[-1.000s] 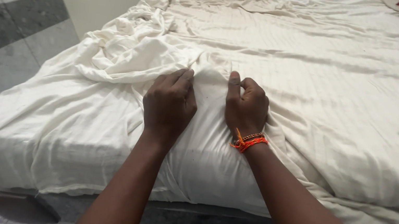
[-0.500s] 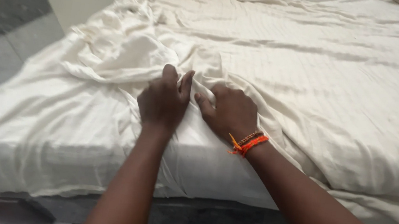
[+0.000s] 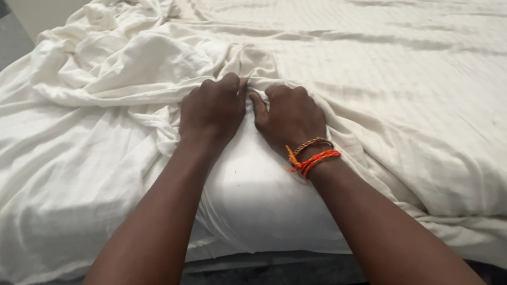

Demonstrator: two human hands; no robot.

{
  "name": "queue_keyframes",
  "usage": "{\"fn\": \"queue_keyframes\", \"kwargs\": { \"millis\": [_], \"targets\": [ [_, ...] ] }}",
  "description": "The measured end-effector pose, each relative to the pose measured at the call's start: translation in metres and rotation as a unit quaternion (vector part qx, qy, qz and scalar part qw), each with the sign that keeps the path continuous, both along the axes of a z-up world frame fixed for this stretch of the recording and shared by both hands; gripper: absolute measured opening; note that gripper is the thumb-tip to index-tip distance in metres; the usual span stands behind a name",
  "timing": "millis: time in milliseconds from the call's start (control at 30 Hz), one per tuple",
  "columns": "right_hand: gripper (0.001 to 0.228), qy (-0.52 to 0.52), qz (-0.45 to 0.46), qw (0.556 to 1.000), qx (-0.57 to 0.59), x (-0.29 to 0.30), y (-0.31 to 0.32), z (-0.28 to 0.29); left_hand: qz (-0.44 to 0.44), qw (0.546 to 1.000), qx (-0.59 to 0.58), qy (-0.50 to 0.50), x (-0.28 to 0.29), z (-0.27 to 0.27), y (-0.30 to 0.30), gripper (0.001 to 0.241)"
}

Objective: The person smooths and tucks a white bedsheet onto a mattress, working along the edges and corners to secure the fabric. They pull the sheet taut and fold the excess under the mattress by hand.

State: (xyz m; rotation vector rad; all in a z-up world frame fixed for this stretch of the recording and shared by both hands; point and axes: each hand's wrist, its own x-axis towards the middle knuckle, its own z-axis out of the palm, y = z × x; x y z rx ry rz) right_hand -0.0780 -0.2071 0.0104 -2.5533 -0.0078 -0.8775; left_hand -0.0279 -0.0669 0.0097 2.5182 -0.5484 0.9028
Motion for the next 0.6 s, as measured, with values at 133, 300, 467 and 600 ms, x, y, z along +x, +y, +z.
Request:
{"fn": "queue_keyframes", "kwargs": {
  "millis": [133, 300, 467, 600],
  "targets": [
    [0.036, 0.024, -0.022, 0.999, -0.015, 0.004, 0.002, 0.002, -0.014, 1.000, 0.001, 0.006, 0.010, -0.001, -0.002, 0.038],
    [0.039, 0.014, -0.046, 0.999, -0.026, 0.011, 0.010, 0.000, -0.004, 1.000, -0.024, 0.017, 0.016, -0.002, -0.002, 0.038],
    [0.041, 0.003, -0.054, 0.997, -0.047, 0.026, 0.010, -0.003, -0.003, 0.999, -0.038, 0.023, 0.031, -0.007, -0.003, 0.039],
    [0.042, 0.004, -0.056, 0.997, -0.055, 0.034, 0.010, -0.004, -0.008, 0.998, -0.052, 0.042, 0.038, -0.008, -0.003, 0.038]
  ]
}}
